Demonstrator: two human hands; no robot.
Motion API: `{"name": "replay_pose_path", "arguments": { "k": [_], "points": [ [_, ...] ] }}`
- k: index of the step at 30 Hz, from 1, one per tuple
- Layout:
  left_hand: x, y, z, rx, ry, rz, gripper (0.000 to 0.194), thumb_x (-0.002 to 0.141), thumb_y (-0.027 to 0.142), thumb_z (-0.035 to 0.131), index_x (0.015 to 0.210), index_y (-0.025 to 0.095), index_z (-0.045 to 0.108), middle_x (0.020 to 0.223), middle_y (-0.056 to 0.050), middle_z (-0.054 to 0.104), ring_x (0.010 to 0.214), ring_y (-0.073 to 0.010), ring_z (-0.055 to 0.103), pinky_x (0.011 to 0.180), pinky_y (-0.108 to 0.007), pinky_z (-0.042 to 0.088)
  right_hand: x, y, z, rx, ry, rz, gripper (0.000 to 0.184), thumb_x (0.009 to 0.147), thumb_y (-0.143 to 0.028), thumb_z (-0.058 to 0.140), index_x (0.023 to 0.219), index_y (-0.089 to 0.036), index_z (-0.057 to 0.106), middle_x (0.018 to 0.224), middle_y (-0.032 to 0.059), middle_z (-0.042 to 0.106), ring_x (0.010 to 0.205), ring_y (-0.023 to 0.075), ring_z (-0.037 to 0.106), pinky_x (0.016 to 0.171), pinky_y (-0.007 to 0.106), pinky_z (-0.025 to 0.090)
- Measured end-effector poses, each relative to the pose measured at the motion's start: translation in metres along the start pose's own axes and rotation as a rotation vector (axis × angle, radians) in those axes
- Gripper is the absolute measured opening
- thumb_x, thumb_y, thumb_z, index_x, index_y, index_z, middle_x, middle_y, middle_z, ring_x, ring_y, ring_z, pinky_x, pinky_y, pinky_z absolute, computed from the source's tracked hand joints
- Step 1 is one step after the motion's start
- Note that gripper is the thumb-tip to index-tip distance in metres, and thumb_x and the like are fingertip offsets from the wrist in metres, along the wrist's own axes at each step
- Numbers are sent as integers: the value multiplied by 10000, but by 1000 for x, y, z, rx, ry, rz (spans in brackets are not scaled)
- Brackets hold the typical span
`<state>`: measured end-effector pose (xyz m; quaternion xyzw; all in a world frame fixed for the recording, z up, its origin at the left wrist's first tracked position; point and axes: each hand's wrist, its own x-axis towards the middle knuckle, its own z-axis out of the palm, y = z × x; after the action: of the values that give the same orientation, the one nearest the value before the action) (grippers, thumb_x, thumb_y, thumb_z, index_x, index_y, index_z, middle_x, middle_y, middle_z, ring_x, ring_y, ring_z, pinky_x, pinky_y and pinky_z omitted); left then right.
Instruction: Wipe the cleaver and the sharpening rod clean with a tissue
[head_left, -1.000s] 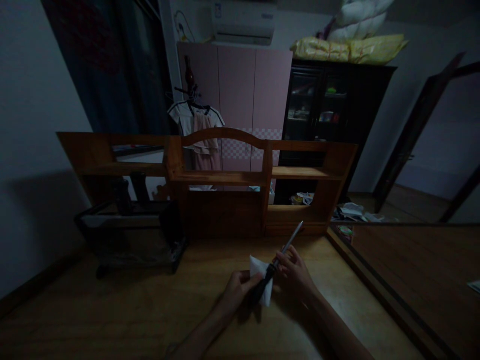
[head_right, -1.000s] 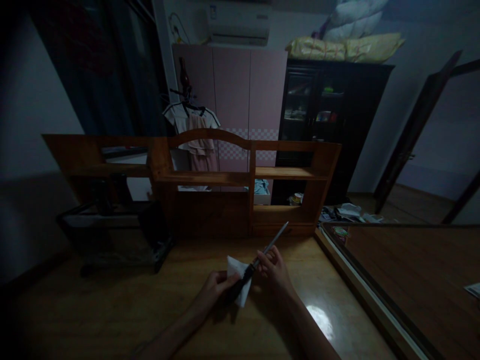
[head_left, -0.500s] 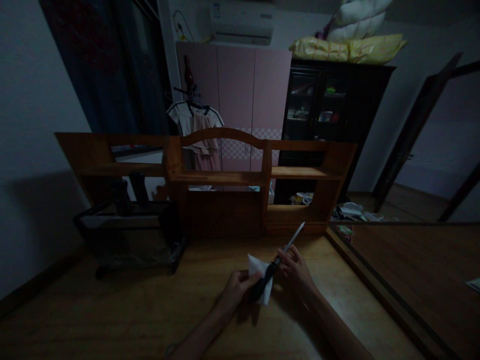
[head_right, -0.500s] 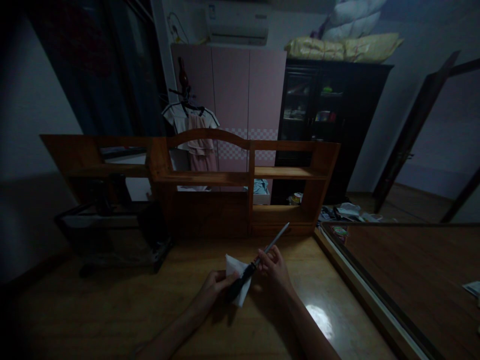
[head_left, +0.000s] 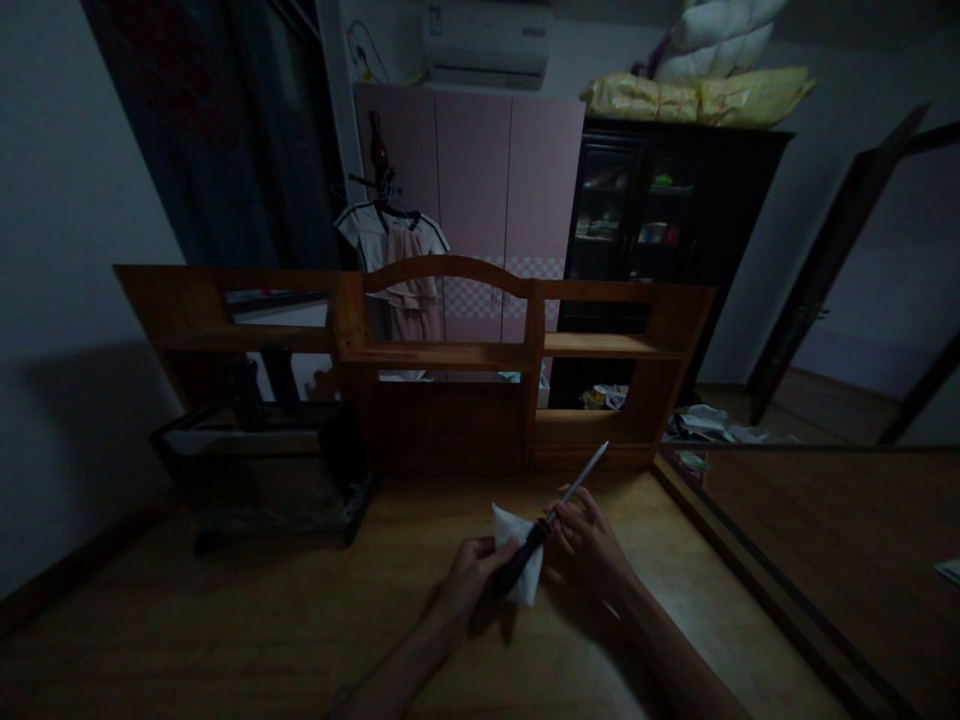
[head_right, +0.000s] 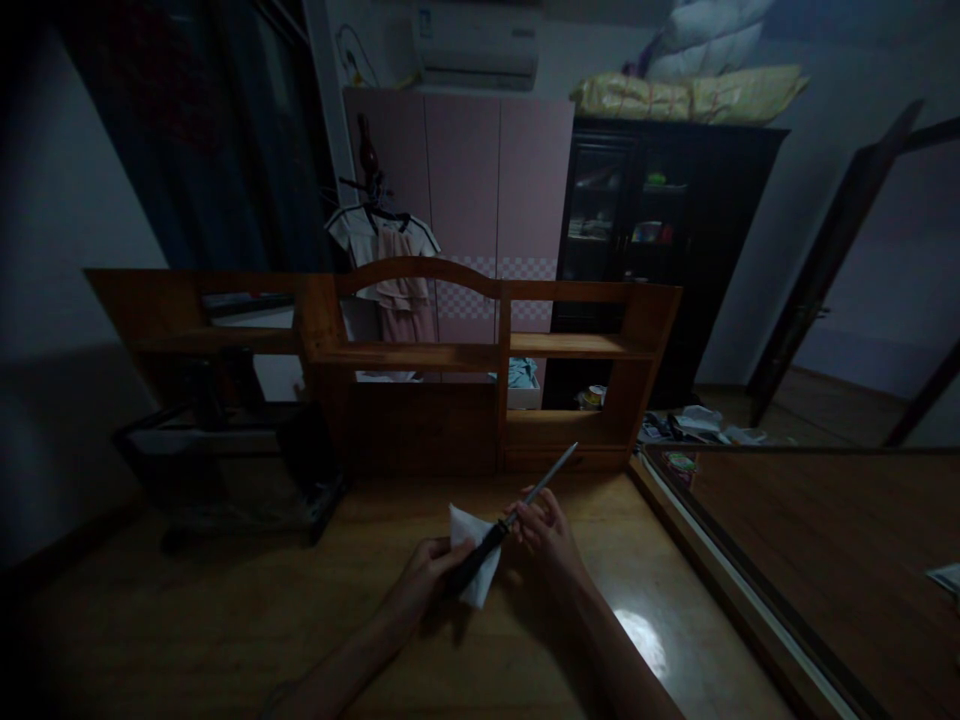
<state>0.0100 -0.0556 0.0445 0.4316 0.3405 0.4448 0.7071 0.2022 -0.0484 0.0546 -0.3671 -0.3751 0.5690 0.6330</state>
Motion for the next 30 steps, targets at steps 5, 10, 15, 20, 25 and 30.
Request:
{"name": "replay_pose_path", "arguments": {
  "k": [5, 10, 15, 20, 25, 30],
  "points": [
    [7, -4, -5, -7, 30, 29, 337, 685, 409, 752, 759, 80, 729, 782, -118, 702, 677, -196, 623, 614, -233, 450, 5, 5, -5, -7, 32, -45, 310, 720, -338, 732, 947, -268, 534, 839, 14, 695, 696, 136, 627, 614, 231, 460],
    [11, -6, -10, -73, 33, 36, 324, 702, 388, 741, 836, 93, 725, 846, -114, 709, 771, -217, 645, 690, -242, 470, 10, 7, -11, -13, 70, -102, 251, 755, -326, 704, 914, -255, 524, 812, 7, 684, 672, 120, 612, 596, 216, 454],
    [9, -7, -10, -154, 116, 21, 336, 699, 408, 737, 832, 102, 706, 820, -105, 712, 682, -199, 651, 594, -243, 480, 10, 5, -13, -3, 95, -88, 275, 720, -321, 738, 875, -238, 526, 703, -21, 639, 600, 108, 587, 531, 198, 433],
    [9, -6, -6, -261, 75, -18, 325, 762, 386, 686, 881, 84, 686, 871, -124, 716, 735, -223, 674, 679, -287, 516, 4, 2, -4, 8, 24, -37, 276, 714, -323, 739, 871, -222, 536, 692, -21, 612, 547, 90, 550, 494, 190, 417],
    [12, -5, -9, -422, 1, -135, 372, 835, 407, 590, 994, 78, 661, 935, -123, 714, 815, -238, 680, 730, -298, 523, 2, 5, -3, -21, 5, -28, 309, 707, -332, 740, 906, -229, 527, 667, -31, 586, 503, 77, 507, 438, 170, 377],
    [13, -3, -13, -368, 44, -238, 492, 821, 521, 559, 923, 51, 665, 827, -151, 720, 684, -241, 685, 648, -308, 538, 4, 6, -7, -4, 24, 1, 304, 707, -336, 739, 898, -231, 527, 688, -25, 595, 510, 74, 509, 472, 180, 406]
  ]
}}
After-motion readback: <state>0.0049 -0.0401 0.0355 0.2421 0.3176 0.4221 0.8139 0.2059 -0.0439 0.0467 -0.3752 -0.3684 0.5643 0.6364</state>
